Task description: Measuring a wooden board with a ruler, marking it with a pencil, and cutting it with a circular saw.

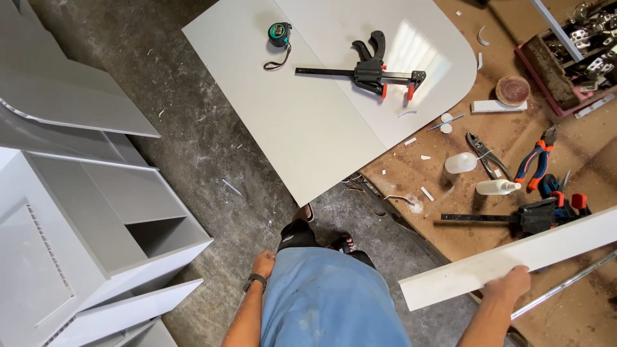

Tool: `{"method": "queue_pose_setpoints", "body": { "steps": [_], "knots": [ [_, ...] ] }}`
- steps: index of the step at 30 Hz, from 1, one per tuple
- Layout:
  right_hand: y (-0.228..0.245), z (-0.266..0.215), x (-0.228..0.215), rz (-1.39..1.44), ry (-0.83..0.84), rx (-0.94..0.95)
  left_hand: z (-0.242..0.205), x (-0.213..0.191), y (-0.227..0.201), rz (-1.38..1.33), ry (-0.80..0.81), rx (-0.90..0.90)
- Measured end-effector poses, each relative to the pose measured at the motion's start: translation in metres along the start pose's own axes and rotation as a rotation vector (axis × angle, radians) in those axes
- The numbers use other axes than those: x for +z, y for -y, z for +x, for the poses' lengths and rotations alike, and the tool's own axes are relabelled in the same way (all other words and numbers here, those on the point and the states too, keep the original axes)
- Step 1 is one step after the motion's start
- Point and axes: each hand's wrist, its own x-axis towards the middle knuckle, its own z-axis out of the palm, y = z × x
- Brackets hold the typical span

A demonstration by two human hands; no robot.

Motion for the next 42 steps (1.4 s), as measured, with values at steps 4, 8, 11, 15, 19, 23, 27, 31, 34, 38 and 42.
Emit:
{"method": "queue_pose_setpoints", "body": {
  "steps": [4,8,11,15,19,23,27,31,34,38,42],
  "knots": [
    [0.001,-0.004,0.013,-0.245,-0.456,-0.086,0.003,-0.005,-0.003,-0.036,0.014,0.002],
    [-0.008,-0.001,-0.022,0.179,0.444,-0.337,0.004,-0.007,0.0,0.037,-0.006,-0.01],
    [-0.004,-0.004,-0.022,0.636,1.099,-0.33,0.011,-0.003,-0.002,0.053,-0.015,0.0],
    [-0.009,-0.02,-0.036,0.796,1.084,-0.165,0.012,-0.009,-0.005,0.054,-0.02,-0.026],
    [-0.01,-0.045,-0.064,0.89,1.038,-0.071,0.007,-0.027,-0.05,0.052,-0.089,0.045],
    [-0.005,-0.073,-0.072,0.924,1.036,-0.028,-0.025,-0.046,-0.152,-0.065,-0.14,0.304],
    [-0.013,-0.094,-0.074,0.981,1.071,-0.085,-0.072,-0.033,-0.254,-0.176,0.158,0.755],
    [-0.003,-0.13,-0.055,1.016,1.014,-0.105,-0.156,-0.017,-0.365,-0.003,0.709,0.842],
    [-0.012,-0.117,-0.073,1.004,0.963,-0.12,-0.204,0.032,-0.407,0.106,0.936,1.09],
    [-0.021,-0.069,-0.109,1.004,1.054,-0.11,-0.265,0.082,-0.423,0.271,1.136,1.147],
    [-0.005,-0.046,-0.115,0.784,1.008,-0.19,-0.299,0.082,-0.435,-0.058,0.949,1.404]
  ]
}}
